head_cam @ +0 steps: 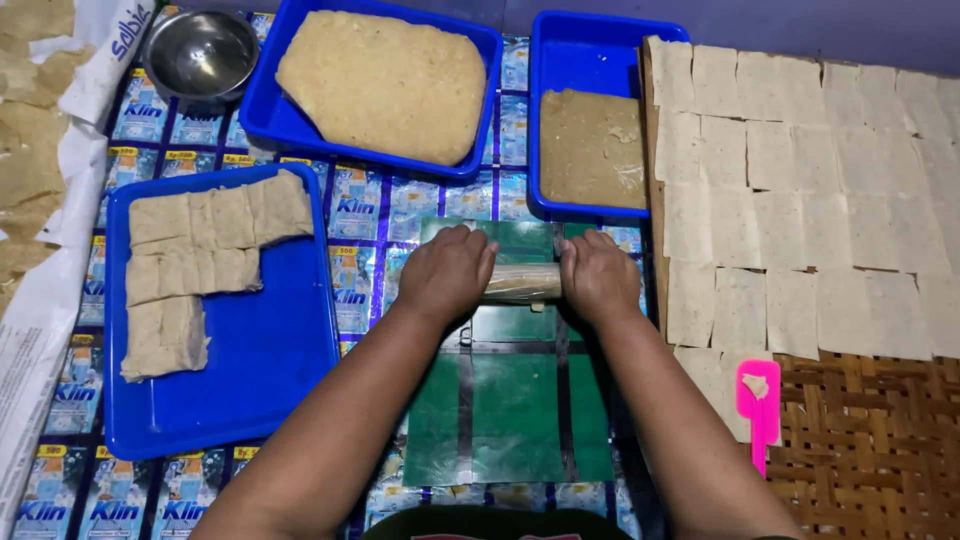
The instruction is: Rolling out pieces of dough using a rolling pin and shaping them to be placed on a drying tray.
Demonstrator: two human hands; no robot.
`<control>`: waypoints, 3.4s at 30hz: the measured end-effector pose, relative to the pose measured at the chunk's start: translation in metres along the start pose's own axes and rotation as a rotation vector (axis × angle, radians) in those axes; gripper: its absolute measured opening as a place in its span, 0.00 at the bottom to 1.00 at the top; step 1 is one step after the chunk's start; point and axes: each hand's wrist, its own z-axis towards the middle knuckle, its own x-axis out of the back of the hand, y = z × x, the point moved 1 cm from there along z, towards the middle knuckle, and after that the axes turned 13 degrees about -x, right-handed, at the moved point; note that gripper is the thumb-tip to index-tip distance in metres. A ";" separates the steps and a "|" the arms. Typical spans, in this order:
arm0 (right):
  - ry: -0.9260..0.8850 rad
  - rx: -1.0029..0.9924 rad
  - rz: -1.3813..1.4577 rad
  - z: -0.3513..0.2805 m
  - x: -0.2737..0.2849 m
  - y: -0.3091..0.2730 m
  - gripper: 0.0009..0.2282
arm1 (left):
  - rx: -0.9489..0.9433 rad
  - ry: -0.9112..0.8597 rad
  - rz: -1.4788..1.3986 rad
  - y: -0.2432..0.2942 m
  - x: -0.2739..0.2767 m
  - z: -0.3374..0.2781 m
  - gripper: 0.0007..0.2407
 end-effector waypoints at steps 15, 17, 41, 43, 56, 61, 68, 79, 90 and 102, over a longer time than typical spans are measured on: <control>0.073 0.077 -0.003 -0.016 0.001 -0.001 0.11 | 0.039 0.494 0.458 -0.002 -0.042 -0.023 0.05; -0.240 -0.008 -0.041 -0.011 -0.013 0.008 0.13 | 0.031 0.484 0.392 -0.014 -0.053 -0.017 0.06; -0.412 -0.119 -0.005 -0.056 0.061 -0.031 0.27 | 0.191 -0.043 0.137 0.045 0.009 -0.061 0.23; -0.392 -0.115 -0.003 -0.070 0.063 -0.029 0.28 | 0.165 -0.039 0.145 0.045 -0.001 -0.073 0.23; -0.210 -0.240 -0.088 -0.084 0.069 -0.048 0.25 | 0.098 0.236 0.276 0.049 -0.016 -0.112 0.21; -0.224 -0.276 -0.052 -0.047 0.045 -0.042 0.24 | 0.176 0.190 0.242 0.021 -0.016 -0.072 0.20; -0.216 -0.304 0.019 -0.006 0.048 -0.047 0.25 | 0.296 0.014 0.115 0.017 0.020 -0.036 0.23; -0.266 -0.356 0.001 0.035 0.040 -0.045 0.29 | 0.339 0.049 0.078 -0.013 0.019 -0.001 0.23; -0.493 -0.372 -0.046 -0.033 0.068 -0.048 0.26 | 0.318 -0.020 0.081 0.034 0.020 -0.061 0.23; -0.442 -0.336 0.008 -0.017 0.064 -0.043 0.27 | 0.346 -0.043 0.053 0.019 0.034 -0.031 0.29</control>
